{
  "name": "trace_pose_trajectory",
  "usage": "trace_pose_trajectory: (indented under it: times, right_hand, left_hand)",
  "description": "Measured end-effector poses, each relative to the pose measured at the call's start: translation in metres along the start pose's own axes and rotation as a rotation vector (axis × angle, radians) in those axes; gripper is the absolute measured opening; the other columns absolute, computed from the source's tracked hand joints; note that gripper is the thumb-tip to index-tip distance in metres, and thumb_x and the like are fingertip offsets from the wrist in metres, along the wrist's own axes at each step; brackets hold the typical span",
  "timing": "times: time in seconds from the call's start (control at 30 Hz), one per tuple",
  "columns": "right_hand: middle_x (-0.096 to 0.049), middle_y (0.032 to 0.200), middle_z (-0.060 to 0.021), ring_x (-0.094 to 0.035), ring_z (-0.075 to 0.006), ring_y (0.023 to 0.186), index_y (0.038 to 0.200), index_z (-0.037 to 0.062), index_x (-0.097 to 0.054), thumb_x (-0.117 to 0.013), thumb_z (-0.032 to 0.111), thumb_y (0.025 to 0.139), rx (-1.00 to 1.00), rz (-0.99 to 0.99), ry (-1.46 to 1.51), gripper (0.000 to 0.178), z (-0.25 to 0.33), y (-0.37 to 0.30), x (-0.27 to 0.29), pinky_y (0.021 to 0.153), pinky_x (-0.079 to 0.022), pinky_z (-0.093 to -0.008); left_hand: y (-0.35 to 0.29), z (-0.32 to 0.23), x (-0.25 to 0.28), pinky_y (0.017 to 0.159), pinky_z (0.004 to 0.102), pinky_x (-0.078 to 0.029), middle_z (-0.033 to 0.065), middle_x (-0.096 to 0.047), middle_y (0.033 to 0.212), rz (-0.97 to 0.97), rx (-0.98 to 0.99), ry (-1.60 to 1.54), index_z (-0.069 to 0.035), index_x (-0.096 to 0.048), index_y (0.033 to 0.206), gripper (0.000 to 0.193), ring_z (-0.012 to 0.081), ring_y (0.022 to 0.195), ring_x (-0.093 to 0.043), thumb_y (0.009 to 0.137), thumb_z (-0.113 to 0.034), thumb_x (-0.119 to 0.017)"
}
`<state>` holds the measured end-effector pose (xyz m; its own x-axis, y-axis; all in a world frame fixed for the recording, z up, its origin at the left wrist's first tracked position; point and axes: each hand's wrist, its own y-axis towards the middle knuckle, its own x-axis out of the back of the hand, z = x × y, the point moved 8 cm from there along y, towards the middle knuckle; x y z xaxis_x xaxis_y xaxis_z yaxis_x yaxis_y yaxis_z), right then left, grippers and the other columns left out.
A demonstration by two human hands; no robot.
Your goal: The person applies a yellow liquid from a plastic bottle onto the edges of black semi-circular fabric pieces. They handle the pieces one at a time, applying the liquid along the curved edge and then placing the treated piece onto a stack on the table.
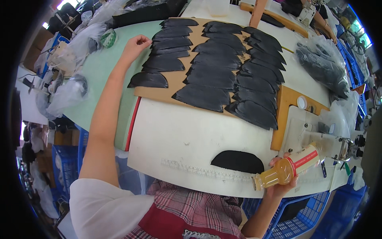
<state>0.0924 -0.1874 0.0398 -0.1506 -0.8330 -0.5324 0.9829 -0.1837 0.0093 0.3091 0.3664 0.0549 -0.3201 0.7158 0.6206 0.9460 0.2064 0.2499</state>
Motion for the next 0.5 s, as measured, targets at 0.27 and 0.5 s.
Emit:
trace_pose_trajectory:
  times: [0.27,0.5]
  right_hand:
    - [-0.049,0.115,-0.0137,-0.053,-0.0273,0.091,0.123,-0.0021,-0.039,-0.051,0.051,0.078,-0.088,-0.063,0.048,0.071,-0.007,-0.007,0.021,0.078,-0.047,-0.0345]
    - [-0.06,0.092,-0.0185,-0.055,-0.0102,0.066,0.111,-0.0014,-0.049,-0.054,0.048,0.077,0.074,0.13,-0.333,0.06,0.024,-0.003,-0.051,0.04,-0.033,-0.0172]
  left_hand:
    - [-0.105,-0.091,-0.03,0.062,0.0246,-0.041,0.0028,-0.058,0.068,0.038,-0.076,-0.036,-0.001,-0.061,0.082,0.023,0.0103,0.063,-0.049,0.08,-0.023,-0.061]
    - [-0.274,-0.205,-0.119,0.075,0.0319,-0.033,0.0028,-0.057,0.074,0.269,-0.121,-0.11,-0.005,-0.058,0.079,0.012,0.0194,0.077,-0.047,0.078,-0.017,-0.058]
